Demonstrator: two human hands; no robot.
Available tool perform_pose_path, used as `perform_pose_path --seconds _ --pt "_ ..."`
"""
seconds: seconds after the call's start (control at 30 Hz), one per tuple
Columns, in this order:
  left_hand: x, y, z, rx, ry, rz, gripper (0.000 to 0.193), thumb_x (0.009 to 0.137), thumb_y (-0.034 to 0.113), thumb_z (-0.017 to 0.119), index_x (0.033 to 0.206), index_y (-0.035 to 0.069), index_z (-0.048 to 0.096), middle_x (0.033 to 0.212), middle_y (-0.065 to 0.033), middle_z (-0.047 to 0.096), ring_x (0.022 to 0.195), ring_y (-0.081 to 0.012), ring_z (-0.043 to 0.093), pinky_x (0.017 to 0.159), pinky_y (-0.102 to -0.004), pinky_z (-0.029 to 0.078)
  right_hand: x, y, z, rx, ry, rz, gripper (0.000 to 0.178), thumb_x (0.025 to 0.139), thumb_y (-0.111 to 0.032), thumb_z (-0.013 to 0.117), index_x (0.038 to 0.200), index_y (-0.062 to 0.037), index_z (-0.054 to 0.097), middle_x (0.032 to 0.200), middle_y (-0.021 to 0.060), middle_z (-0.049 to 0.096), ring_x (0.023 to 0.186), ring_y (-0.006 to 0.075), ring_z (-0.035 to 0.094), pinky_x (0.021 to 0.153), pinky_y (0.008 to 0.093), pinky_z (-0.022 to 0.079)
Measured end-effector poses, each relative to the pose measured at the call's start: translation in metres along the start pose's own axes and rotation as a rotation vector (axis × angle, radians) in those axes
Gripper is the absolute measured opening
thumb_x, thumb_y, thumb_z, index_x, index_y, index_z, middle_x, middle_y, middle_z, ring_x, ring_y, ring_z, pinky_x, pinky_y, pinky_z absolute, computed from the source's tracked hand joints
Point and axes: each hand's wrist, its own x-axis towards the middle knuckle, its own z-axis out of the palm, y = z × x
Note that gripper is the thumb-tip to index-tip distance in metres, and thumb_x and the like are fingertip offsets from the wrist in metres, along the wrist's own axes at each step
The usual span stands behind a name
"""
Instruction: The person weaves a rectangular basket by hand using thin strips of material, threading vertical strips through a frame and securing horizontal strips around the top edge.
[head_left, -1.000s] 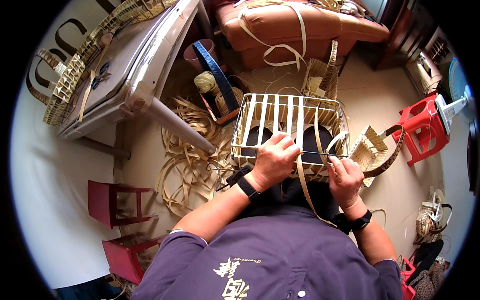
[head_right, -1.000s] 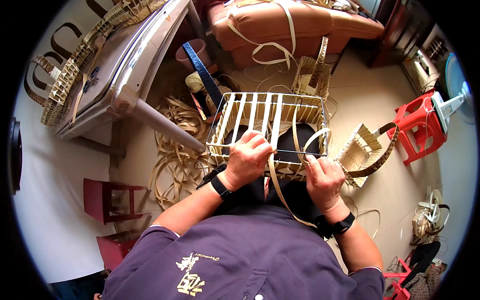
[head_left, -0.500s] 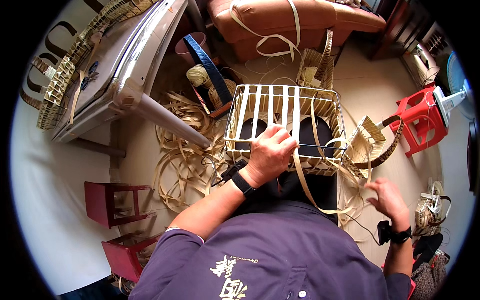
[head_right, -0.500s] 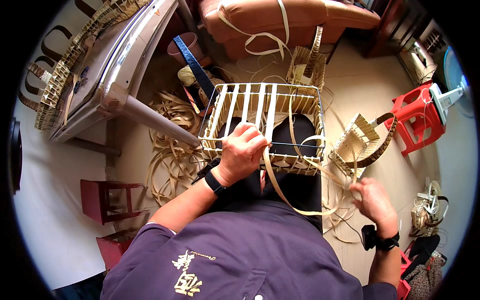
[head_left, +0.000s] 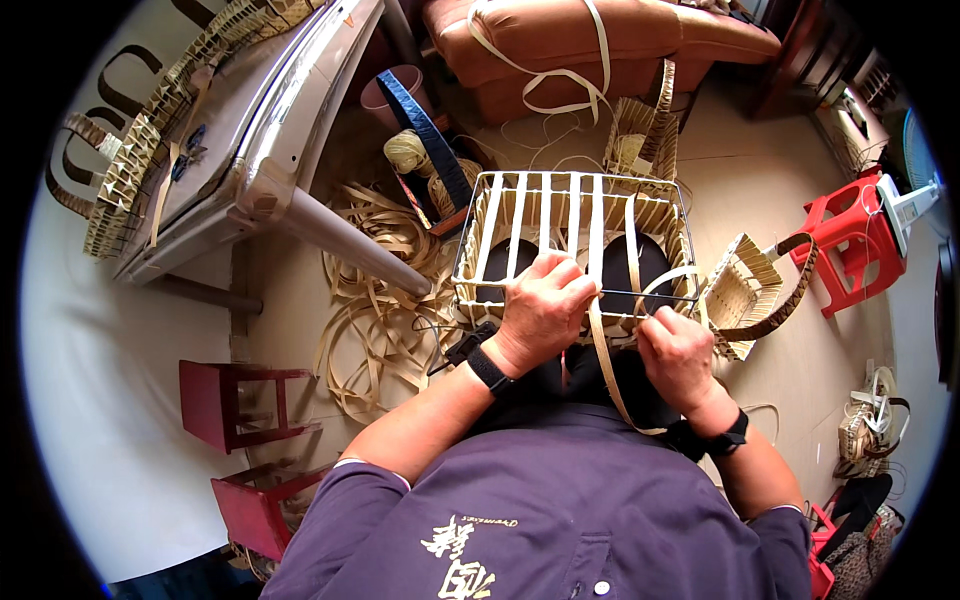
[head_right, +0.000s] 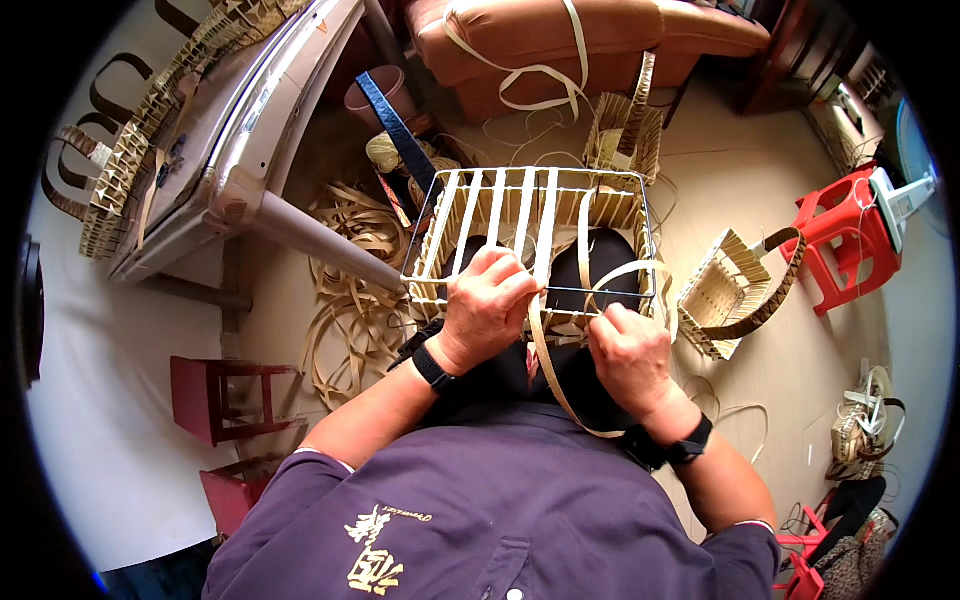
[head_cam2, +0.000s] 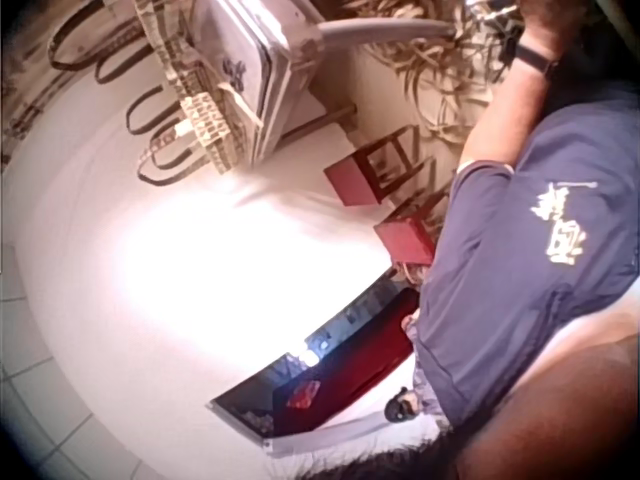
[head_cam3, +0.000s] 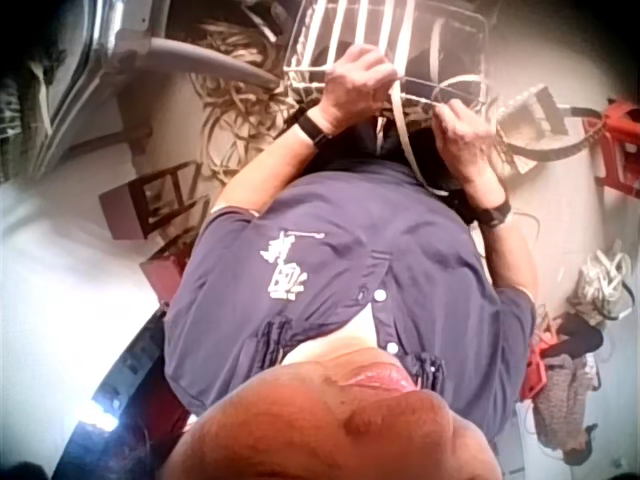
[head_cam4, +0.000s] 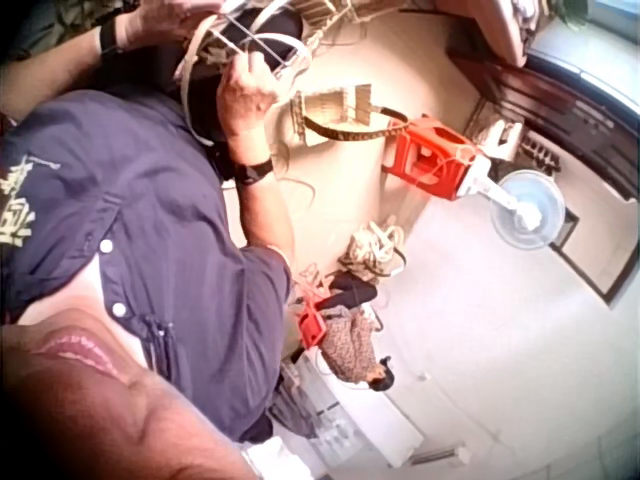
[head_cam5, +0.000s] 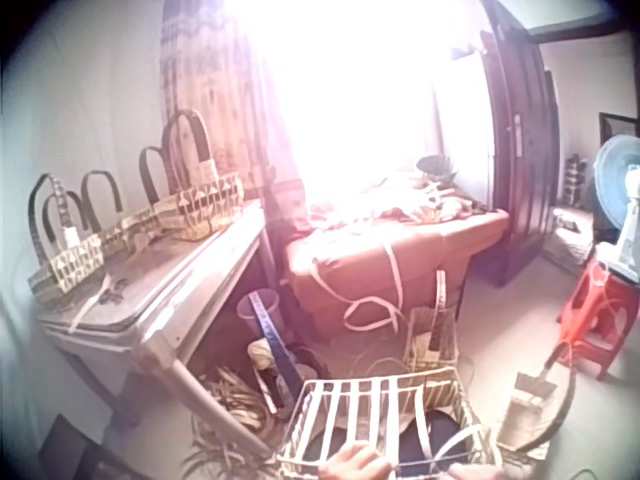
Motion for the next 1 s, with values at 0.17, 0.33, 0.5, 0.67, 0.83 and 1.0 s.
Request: perform_pose_path --seconds 0.17,0.33,0.5,0.67,0.83,1.0 --pt "-0.003 0.000 0.001 -0.018 0.026 -0.012 0.009 0.087 0.009 0.083 0.090 0.012 0.075 0.089 -0.0041 0.069 0.098 -0.0295 0.071 0.075 -0.0418 0.059 -0.065 0.043 -0.057 0.063 -0.680 -0.256 0.018 0.088 -0.018 0.072 0.073 -0.0123 0.064 0.086 0.0065 0.062 0.092 0.0258 0.066 0.070 0.0424 0.052" --pt "0.000 0.003 0.004 -0.042 0.035 0.008 0.010 0.086 0.010 0.084 0.090 0.012 0.075 0.088 -0.0038 0.068 0.096 -0.0294 0.071 0.074 -0.0416 0.059 -0.191 0.108 -0.107 -0.334 -1.524 -0.002 0.012 0.084 -0.012 0.070 0.083 -0.0112 0.082 0.086 0.0120 0.080 0.092 0.0326 0.078 0.082 0.0457 0.063" --pt "0.004 0.006 0.006 -0.023 0.016 0.027 0.009 0.087 0.008 0.083 0.090 0.012 0.075 0.088 -0.0041 0.068 0.095 -0.0300 0.071 0.075 -0.0418 0.059 -0.070 0.064 -0.119 -0.142 -0.823 0.155 0.027 0.088 -0.030 0.086 0.097 -0.0046 0.081 0.094 0.0181 0.078 0.089 0.0374 0.078 0.078 0.0495 0.063" --pt "-0.001 -0.003 0.002 0.019 -0.030 0.000 0.007 0.090 0.014 0.080 0.091 0.014 0.073 0.093 -0.0022 0.070 0.103 -0.0279 0.072 0.078 -0.0410 0.061 -0.004 -0.004 -0.048 -0.043 -0.356 0.161 0.051 0.095 -0.057 0.084 0.090 -0.0067 0.075 0.081 0.0134 0.074 0.074 0.0327 0.077 0.068 0.0442 0.061" --pt "-0.003 -0.005 0.001 0.028 -0.042 -0.034 0.009 0.090 0.015 0.080 0.090 0.015 0.071 0.092 -0.0023 0.069 0.103 -0.0279 0.071 0.076 -0.0418 0.060 0.000 0.004 0.005 -0.068 -0.152 0.085 0.041 0.100 -0.044 0.080 0.082 -0.0091 0.069 0.077 0.0110 0.071 0.067 0.0311 0.074 0.062 0.0429 0.059" --pt "-0.007 -0.006 -0.005 0.033 -0.035 -0.031 0.009 0.091 0.016 0.080 0.090 0.015 0.071 0.092 -0.0015 0.069 0.103 -0.0273 0.071 0.074 -0.0412 0.060 -0.061 0.046 -0.028 0.071 -0.705 -0.165 0.022 0.097 -0.021 0.073 0.078 -0.0102 0.068 0.074 0.0128 0.067 0.069 0.0352 0.072 0.063 0.0510 0.055"
